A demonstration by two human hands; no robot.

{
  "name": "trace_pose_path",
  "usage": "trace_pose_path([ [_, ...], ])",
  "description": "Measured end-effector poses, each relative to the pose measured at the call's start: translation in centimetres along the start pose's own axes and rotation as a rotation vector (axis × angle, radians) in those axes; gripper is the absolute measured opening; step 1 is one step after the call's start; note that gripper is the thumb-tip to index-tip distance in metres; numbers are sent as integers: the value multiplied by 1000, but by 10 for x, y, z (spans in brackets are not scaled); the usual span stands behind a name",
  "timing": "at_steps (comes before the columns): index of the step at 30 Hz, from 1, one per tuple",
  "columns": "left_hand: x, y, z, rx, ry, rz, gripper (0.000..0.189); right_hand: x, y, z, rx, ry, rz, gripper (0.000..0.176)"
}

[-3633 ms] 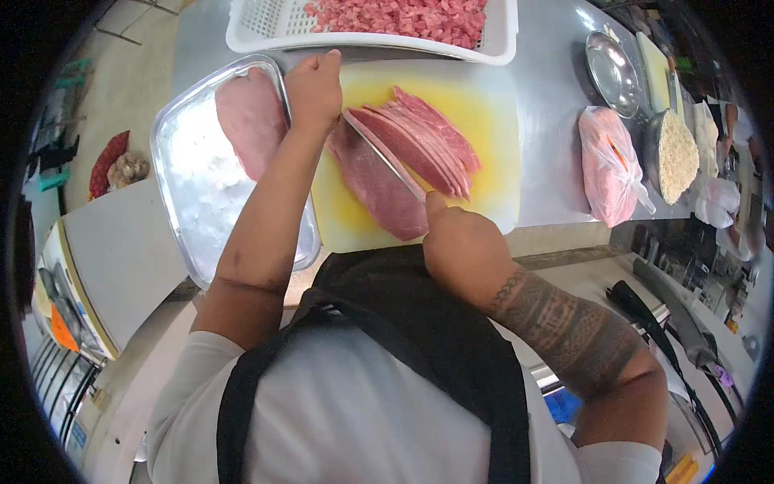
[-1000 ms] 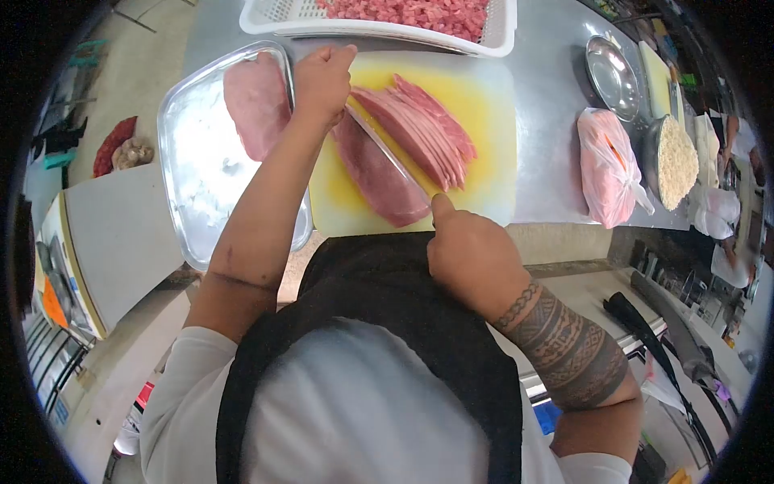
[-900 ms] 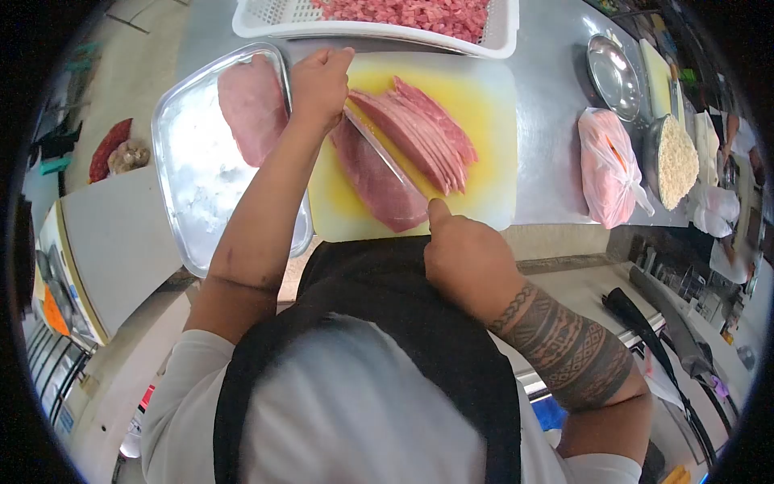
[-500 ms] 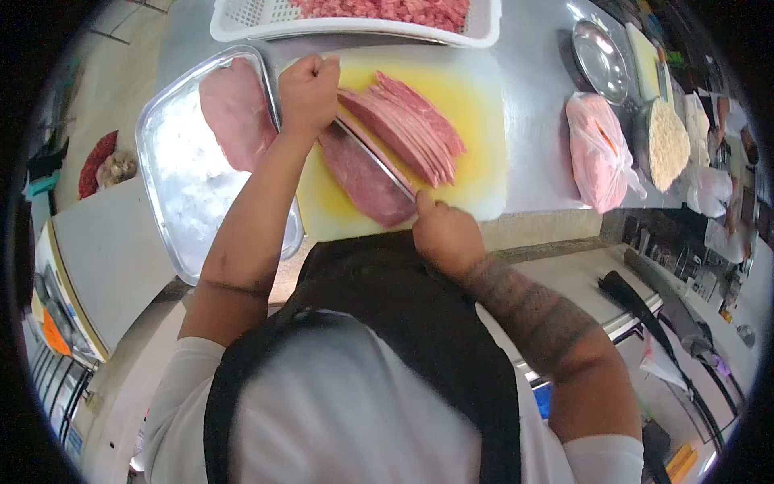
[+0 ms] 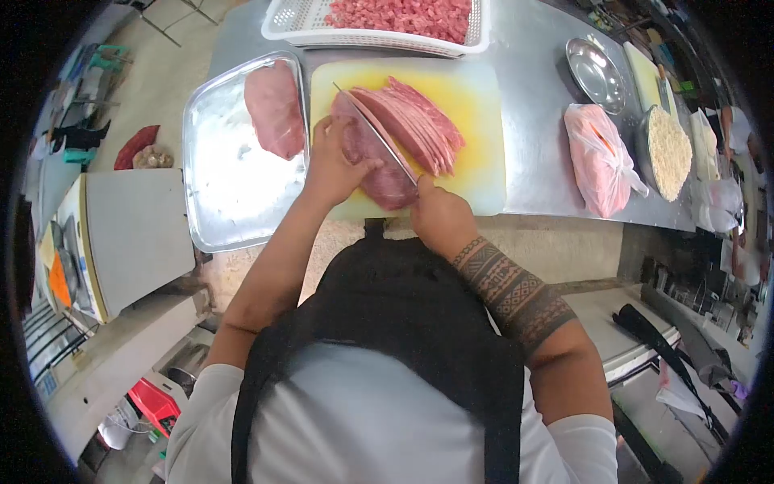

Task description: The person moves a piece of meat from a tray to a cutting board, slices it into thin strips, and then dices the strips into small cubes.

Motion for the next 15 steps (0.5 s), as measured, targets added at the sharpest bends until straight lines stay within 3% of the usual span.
trace_pose_path([
  [3, 9, -14, 9, 112, -208, -202, 102, 4, -3, -3, -20, 41, -61, 19],
  [9, 27, -12, 14, 308, -410, -296, 118, 4, -5, -4, 1, 77, -93, 19],
  [15, 27, -11, 18, 310, -348, -260, 125, 0, -2, -3, 6, 88, -125, 21],
])
Point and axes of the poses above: each hand's wrist, its own x-axis towards the middle knuckle, its own z-axis out of the palm, y = z × x, the point moved 8 cm from there along x, towards the middle knuckle, and after that the axes turned 11 degrees about -x, right-handed, at the moved point
